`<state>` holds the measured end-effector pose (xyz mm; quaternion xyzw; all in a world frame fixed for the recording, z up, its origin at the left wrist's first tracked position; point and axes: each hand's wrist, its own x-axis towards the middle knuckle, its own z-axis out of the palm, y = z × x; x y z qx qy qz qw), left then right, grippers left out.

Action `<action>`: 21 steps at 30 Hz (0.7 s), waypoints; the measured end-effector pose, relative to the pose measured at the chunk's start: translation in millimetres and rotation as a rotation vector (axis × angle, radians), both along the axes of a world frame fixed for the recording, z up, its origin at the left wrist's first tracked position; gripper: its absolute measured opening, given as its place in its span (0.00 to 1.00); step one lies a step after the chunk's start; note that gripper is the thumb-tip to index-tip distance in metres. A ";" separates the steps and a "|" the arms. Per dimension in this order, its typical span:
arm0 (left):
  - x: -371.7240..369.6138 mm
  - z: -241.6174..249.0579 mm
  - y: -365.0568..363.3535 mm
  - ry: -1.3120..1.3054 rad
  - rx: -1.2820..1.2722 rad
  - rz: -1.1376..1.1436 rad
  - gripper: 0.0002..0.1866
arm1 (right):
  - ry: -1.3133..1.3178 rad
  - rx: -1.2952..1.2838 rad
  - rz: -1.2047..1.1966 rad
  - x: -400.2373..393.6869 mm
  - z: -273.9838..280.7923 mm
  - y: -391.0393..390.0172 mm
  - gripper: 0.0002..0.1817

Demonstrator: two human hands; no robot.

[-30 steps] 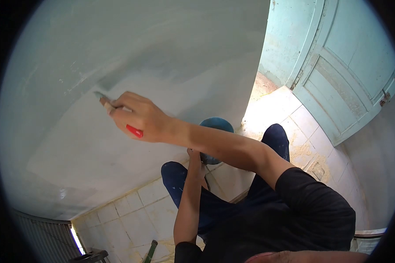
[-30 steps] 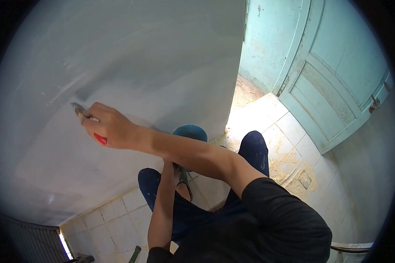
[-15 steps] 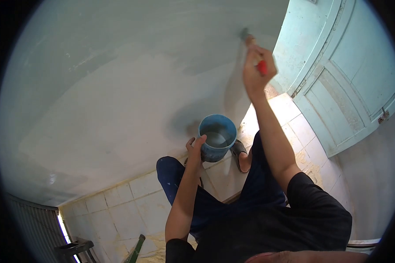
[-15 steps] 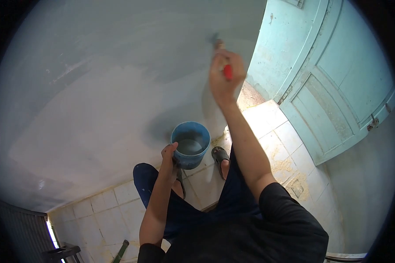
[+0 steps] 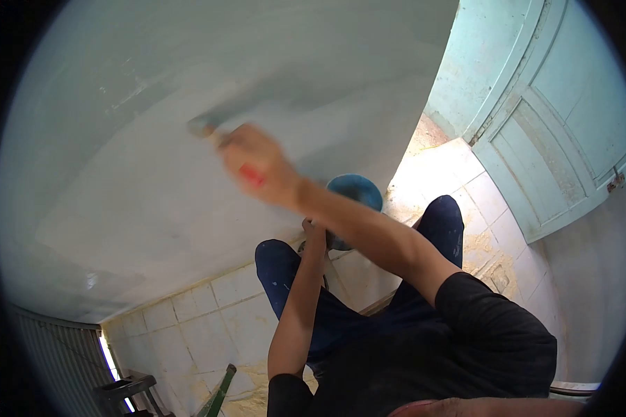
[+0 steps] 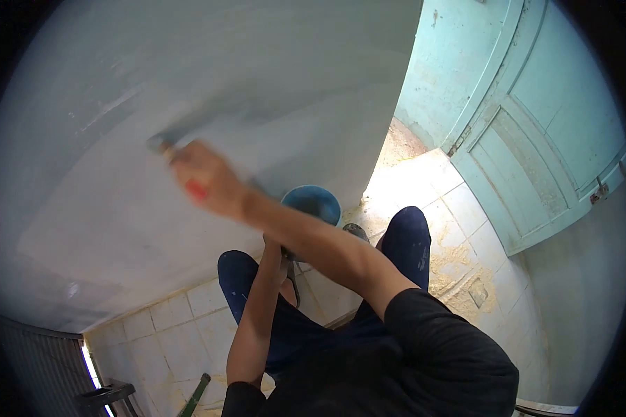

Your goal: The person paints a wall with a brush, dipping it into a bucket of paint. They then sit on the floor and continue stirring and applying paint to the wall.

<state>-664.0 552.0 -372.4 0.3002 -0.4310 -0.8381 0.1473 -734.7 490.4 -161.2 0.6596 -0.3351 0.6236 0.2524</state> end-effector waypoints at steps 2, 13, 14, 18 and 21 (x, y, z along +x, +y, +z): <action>3.0 41.1 11.3 -0.073 0.003 0.095 0.66 | -0.145 -0.032 -0.096 -37.0 1.5 11.6 0.12; -0.2 29.1 -0.5 0.026 0.008 0.011 0.68 | -0.445 -0.217 -0.751 -161.9 -10.4 116.4 0.03; -0.9 27.6 -0.5 0.023 0.003 0.006 0.68 | -0.356 -0.227 -0.745 -152.1 -15.2 111.4 0.04; 1.8 40.2 9.6 -0.082 -0.032 0.063 0.67 | -0.134 -0.107 -0.621 -81.4 -28.5 53.1 0.08; -4.5 6.1 -5.6 -0.018 0.006 0.040 0.63 | -0.102 0.049 -0.422 -25.3 -30.9 30.7 0.12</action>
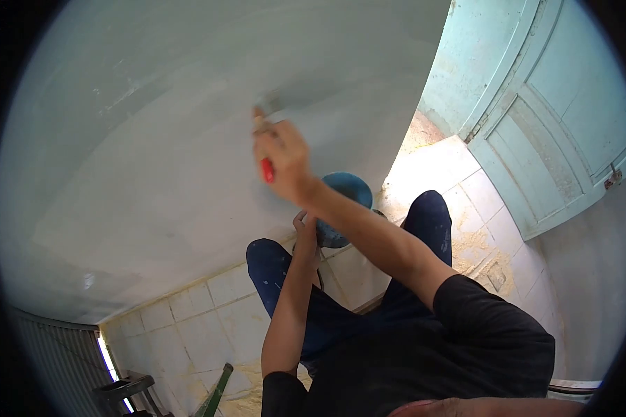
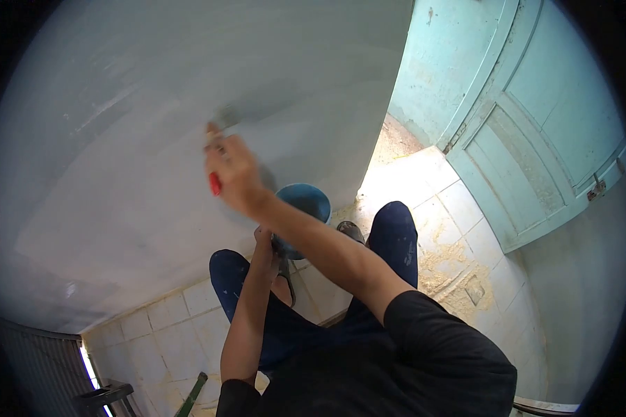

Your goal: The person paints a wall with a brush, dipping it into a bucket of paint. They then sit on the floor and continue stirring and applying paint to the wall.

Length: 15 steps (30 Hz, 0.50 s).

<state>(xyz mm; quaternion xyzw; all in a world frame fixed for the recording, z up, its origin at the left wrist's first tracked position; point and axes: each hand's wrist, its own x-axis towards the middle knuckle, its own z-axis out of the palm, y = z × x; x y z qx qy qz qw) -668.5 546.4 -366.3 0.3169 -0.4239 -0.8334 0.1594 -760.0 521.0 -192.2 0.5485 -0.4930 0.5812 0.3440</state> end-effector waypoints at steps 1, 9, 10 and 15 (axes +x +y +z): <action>-1.9 -8.0 -3.3 0.032 -0.003 -0.010 0.60 | 0.017 0.070 0.119 16.8 1.3 -1.8 0.11; 1.1 -14.7 -1.0 -0.020 0.066 0.096 0.55 | 0.010 0.086 0.367 -11.5 5.5 10.6 0.07; 4.0 5.0 3.5 -0.004 0.043 0.079 0.57 | -0.008 0.023 0.317 -37.8 4.4 12.5 0.06; 17.5 63.9 23.4 -0.041 -0.018 0.078 0.63 | -0.107 -0.048 0.135 -118.8 10.9 74.8 0.07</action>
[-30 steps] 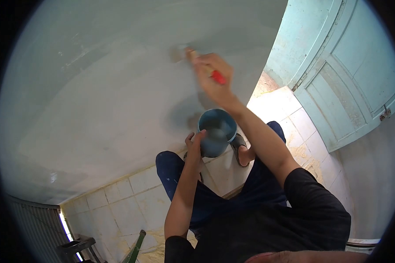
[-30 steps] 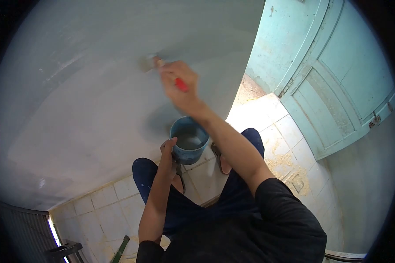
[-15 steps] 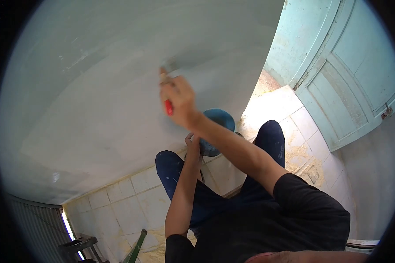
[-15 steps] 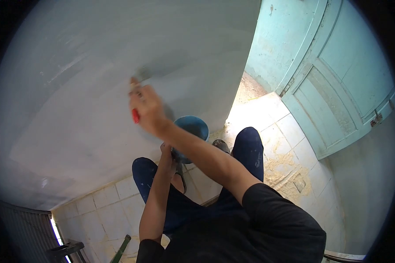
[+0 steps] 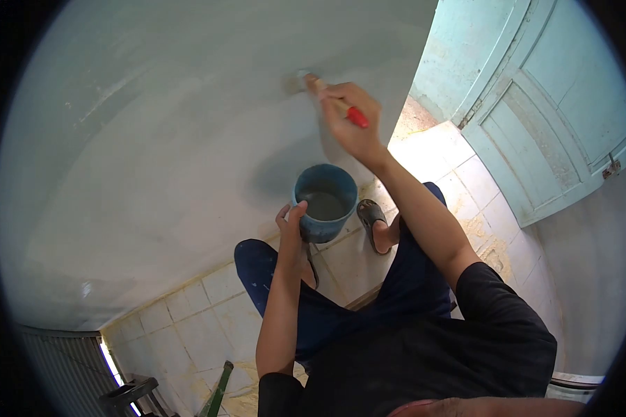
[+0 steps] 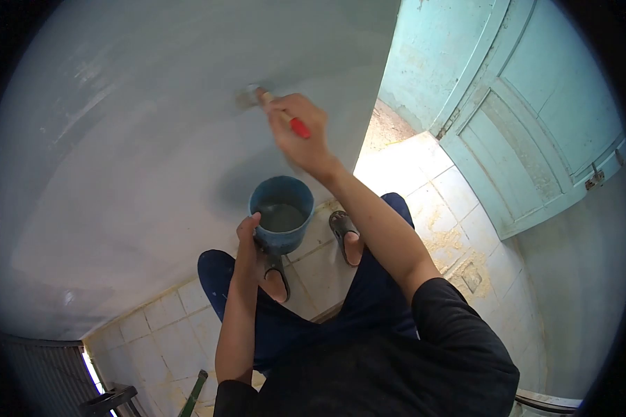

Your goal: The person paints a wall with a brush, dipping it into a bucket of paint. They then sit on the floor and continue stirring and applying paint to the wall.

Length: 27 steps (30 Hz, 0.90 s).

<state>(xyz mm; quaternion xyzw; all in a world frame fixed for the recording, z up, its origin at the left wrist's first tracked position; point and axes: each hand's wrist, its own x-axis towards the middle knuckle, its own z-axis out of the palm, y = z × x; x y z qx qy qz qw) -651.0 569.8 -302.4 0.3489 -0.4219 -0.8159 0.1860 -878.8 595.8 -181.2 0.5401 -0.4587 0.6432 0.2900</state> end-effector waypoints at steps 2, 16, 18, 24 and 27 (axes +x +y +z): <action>1.2 3.0 -0.8 -0.010 -0.024 0.022 0.65 | -0.220 0.086 -0.129 -16.2 -0.8 21.9 0.04; -6.9 0.9 -1.7 -0.103 -0.165 0.072 0.57 | -0.778 0.479 0.307 -17.1 -34.0 105.4 0.09; -7.7 -2.4 -3.2 -0.093 -0.150 0.064 0.59 | -0.681 0.753 0.302 -6.5 -22.4 111.5 0.10; -10.0 -6.9 -1.0 -0.109 -0.140 0.036 0.57 | -0.436 0.944 0.288 11.0 -56.4 90.5 0.08; -11.0 -13.5 0.7 -0.089 -0.145 0.016 0.56 | -0.383 1.006 0.316 14.9 -67.7 82.4 0.07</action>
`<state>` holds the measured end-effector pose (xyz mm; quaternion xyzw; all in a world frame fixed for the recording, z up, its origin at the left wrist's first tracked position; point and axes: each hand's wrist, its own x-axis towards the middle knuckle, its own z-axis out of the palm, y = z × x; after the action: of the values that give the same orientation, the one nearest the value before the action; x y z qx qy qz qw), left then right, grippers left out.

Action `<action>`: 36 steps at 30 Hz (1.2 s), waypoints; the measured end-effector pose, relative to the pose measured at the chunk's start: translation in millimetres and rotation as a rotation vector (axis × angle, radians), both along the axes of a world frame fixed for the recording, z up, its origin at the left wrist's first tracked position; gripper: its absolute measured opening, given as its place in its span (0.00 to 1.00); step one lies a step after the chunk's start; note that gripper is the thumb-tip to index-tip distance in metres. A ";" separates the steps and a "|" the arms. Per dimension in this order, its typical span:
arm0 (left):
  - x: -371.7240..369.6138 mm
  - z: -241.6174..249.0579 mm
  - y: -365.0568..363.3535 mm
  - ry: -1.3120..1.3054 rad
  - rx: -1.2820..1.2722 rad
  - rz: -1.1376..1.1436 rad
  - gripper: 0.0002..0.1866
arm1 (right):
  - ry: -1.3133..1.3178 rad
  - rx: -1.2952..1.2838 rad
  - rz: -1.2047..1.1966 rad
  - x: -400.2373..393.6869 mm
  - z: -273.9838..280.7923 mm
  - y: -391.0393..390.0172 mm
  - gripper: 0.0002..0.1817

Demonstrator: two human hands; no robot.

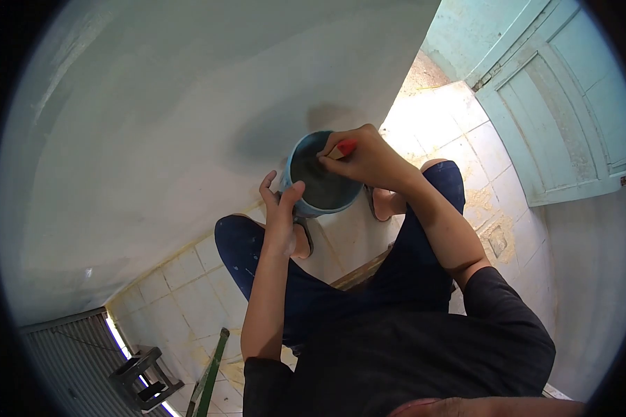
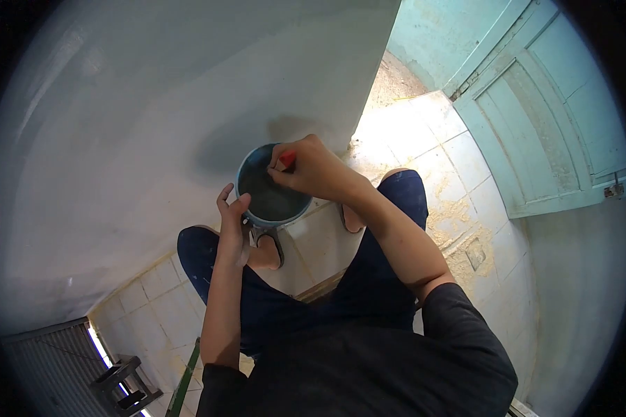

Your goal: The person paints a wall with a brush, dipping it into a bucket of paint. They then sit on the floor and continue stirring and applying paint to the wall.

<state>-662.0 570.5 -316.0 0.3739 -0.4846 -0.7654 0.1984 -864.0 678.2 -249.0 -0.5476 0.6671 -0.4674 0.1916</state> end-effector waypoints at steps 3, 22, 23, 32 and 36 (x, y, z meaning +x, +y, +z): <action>-1.0 6.9 6.4 0.048 0.051 -0.001 0.55 | 0.043 0.112 0.019 5.9 0.7 -4.1 0.08; 3.6 12.2 5.9 0.051 0.096 -0.006 0.54 | 0.083 0.107 0.050 10.5 -3.3 -8.6 0.09; 3.4 13.2 6.2 0.068 0.113 -0.001 0.54 | 0.046 0.092 0.034 9.6 2.4 -5.8 0.09; 1.6 4.5 3.9 0.069 0.065 0.010 0.58 | -0.020 0.002 0.021 4.5 9.4 3.3 0.06; 0.3 6.9 3.6 0.004 0.023 0.003 0.58 | 0.022 -0.007 0.027 1.7 5.3 3.9 0.06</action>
<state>-661.7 574.0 -309.0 0.3753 -0.4750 -0.7714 0.1961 -862.3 682.1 -243.6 -0.5625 0.6599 -0.4610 0.1884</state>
